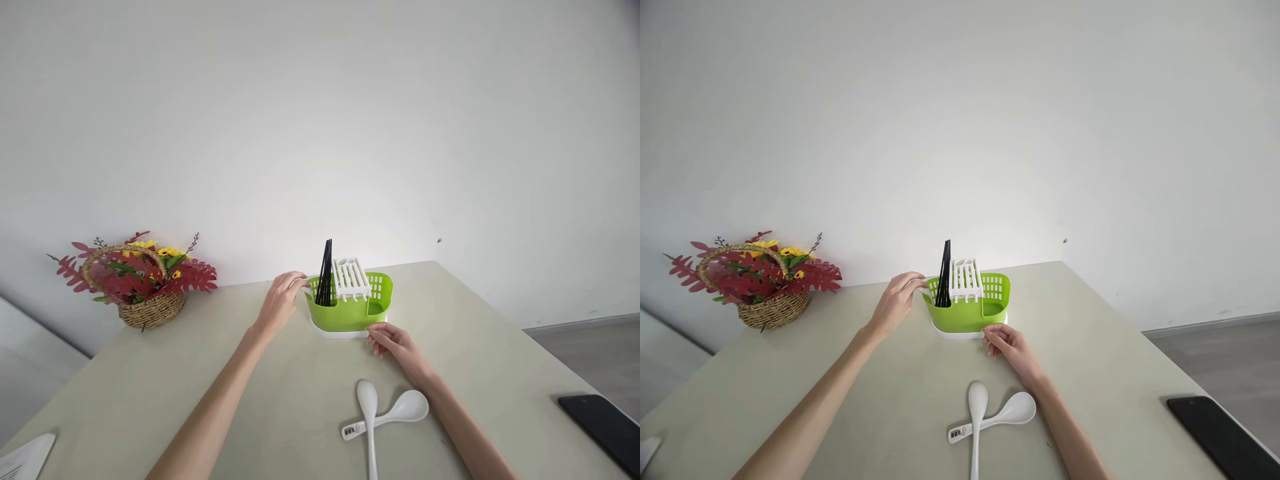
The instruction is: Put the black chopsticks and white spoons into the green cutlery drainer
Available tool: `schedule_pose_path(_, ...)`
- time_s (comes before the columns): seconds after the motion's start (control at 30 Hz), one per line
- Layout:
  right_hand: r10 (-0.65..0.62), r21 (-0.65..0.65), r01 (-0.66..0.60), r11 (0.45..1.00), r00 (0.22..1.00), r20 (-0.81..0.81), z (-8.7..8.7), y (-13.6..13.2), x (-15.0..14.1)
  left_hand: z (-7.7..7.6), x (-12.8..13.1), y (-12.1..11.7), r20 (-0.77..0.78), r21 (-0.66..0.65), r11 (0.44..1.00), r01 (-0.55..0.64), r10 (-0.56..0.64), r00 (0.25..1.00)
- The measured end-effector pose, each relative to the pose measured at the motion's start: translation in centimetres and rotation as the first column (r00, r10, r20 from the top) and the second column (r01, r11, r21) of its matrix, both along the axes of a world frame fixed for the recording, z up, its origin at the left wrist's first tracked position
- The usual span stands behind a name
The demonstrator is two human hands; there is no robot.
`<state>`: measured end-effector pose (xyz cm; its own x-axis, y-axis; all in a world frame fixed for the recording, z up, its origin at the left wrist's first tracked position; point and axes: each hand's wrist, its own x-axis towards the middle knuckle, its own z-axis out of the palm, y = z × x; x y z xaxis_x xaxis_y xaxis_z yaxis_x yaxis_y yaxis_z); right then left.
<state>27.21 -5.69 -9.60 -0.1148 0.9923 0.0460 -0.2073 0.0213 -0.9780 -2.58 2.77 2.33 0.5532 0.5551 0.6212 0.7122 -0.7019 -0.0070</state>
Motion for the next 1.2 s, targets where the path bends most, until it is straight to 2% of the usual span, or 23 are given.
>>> schedule_pose_path(0.27,0.004,0.007,-0.004,1.0,1.0,0.001,-0.3,0.1,0.0,0.1,0.4,0.2,-0.058,-0.022,1.0,-0.02,0.019,0.998)
schedule_pose_path(0.47,0.0,0.004,0.0,1.0,1.0,0.003,-0.2,0.1,0.0,0.7,1.2,-0.5,-0.016,-0.02,1.0,0.021,-0.021,1.0)
schedule_pose_path(0.63,0.003,0.004,-0.003,1.0,1.0,0.007,-0.2,0.1,0.0,1.1,2.6,-2.0,0.048,0.007,0.993,0.121,-0.121,0.991)
schedule_pose_path(0.77,-0.004,0.001,0.004,1.0,1.0,0.005,-0.3,0.1,0.1,0.7,4.5,-4.4,0.155,0.043,0.988,0.151,-0.156,0.975)
schedule_pose_path(0.83,-0.003,-0.002,0.003,1.0,1.0,0.003,-0.3,0.1,0.1,0.3,5.7,-6.0,0.18,-0.02,0.984,0.179,-0.173,0.968)
schedule_pose_path(0.93,0.0,-0.003,0.0,1.0,1.0,-0.009,-0.2,0.1,0.0,-0.7,7.4,-8.9,0.107,-0.269,0.939,0.214,-0.191,0.976)
schedule_pose_path(1.0,0.004,-0.001,-0.004,1.0,1.0,-0.017,-0.2,0.1,0.0,-1.6,8.5,-10.9,-0.003,-0.441,0.89,0.117,-0.132,0.991)
schedule_pose_path(1.07,0.006,0.002,-0.006,1.0,1.0,-0.021,-0.3,0.1,0.0,-2.5,9.6,-12.7,-0.147,-0.56,0.826,-0.069,-0.017,0.989)
schedule_pose_path(1.13,0.002,0.001,-0.002,1.0,1.0,-0.021,-0.3,0.1,0.0,-3.2,10.8,-14.2,-0.299,-0.613,0.752,-0.242,0.062,0.952)
schedule_pose_path(1.2,-0.003,0.0,0.003,1.0,1.0,-0.02,-0.3,0.1,0.0,-3.7,11.9,-15.3,-0.404,-0.612,0.711,-0.346,0.094,0.91)
